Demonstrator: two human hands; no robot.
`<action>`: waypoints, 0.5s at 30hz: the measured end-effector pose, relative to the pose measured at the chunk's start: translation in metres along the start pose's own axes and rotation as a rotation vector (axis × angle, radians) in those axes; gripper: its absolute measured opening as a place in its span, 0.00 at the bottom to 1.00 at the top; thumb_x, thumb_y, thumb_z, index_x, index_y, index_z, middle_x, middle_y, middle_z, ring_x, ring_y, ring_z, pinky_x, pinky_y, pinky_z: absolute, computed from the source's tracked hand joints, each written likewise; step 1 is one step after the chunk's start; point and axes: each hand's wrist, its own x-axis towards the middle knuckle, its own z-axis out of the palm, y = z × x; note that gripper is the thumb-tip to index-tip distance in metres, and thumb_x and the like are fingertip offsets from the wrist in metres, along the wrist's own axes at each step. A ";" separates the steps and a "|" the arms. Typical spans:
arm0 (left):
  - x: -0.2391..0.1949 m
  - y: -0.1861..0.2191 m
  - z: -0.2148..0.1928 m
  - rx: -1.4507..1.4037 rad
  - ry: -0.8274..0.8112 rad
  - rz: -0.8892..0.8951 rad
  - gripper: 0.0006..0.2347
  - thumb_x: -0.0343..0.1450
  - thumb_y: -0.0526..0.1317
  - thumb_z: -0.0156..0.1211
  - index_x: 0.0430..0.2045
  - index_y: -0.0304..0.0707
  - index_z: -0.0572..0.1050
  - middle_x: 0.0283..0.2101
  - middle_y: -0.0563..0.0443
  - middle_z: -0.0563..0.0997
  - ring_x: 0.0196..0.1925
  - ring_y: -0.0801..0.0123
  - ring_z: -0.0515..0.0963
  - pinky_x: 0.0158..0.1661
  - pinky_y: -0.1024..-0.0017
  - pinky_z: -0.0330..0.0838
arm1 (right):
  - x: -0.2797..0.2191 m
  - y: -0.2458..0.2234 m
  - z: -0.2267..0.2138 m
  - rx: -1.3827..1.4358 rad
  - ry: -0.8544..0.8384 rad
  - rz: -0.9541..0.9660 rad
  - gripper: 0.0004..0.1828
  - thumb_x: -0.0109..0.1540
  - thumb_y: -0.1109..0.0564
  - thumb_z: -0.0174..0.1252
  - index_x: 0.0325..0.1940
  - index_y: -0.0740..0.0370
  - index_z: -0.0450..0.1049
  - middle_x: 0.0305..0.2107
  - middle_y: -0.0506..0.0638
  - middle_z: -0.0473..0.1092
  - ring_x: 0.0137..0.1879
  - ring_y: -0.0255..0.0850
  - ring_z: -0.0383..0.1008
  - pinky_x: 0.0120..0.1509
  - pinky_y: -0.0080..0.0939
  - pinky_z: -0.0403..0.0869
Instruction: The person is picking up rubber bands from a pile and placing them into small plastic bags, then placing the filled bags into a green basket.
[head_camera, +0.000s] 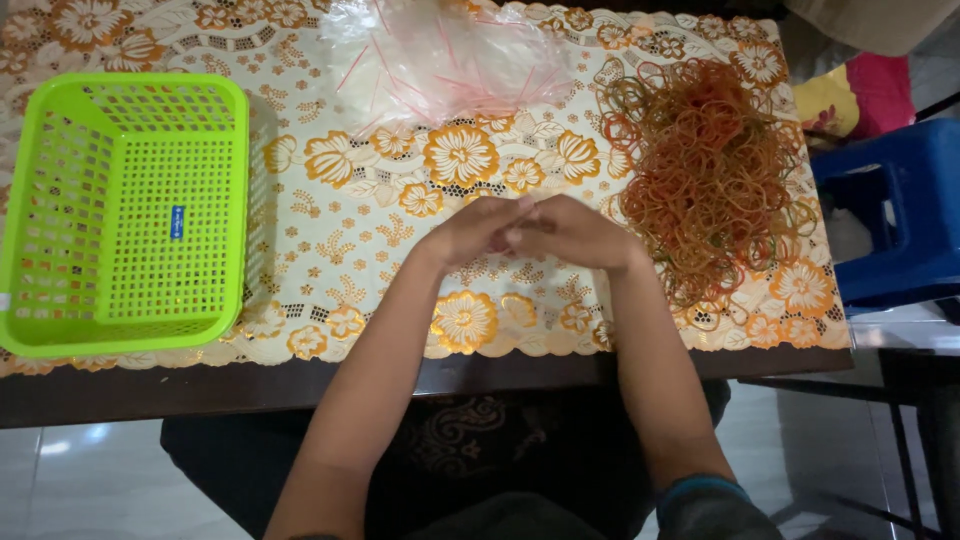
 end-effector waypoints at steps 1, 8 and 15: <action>-0.005 0.008 0.006 0.002 -0.001 0.001 0.19 0.77 0.54 0.55 0.36 0.33 0.79 0.26 0.50 0.78 0.27 0.69 0.81 0.31 0.74 0.76 | -0.003 0.000 -0.005 -0.001 0.001 -0.002 0.19 0.67 0.49 0.58 0.43 0.69 0.81 0.22 0.56 0.72 0.27 0.43 0.72 0.34 0.41 0.67; -0.010 0.029 0.020 -0.015 0.048 -0.051 0.23 0.75 0.57 0.54 0.39 0.29 0.78 0.26 0.45 0.80 0.28 0.60 0.85 0.29 0.72 0.79 | -0.006 0.019 -0.015 -0.062 0.100 0.035 0.19 0.69 0.50 0.58 0.46 0.72 0.80 0.28 0.61 0.76 0.28 0.44 0.73 0.29 0.40 0.72; -0.013 0.032 0.034 -0.091 0.064 -0.087 0.21 0.74 0.56 0.56 0.39 0.32 0.76 0.26 0.50 0.77 0.30 0.58 0.85 0.30 0.70 0.80 | -0.010 0.009 -0.015 -0.069 0.082 -0.001 0.17 0.69 0.54 0.55 0.42 0.75 0.79 0.28 0.64 0.75 0.30 0.49 0.76 0.27 0.39 0.75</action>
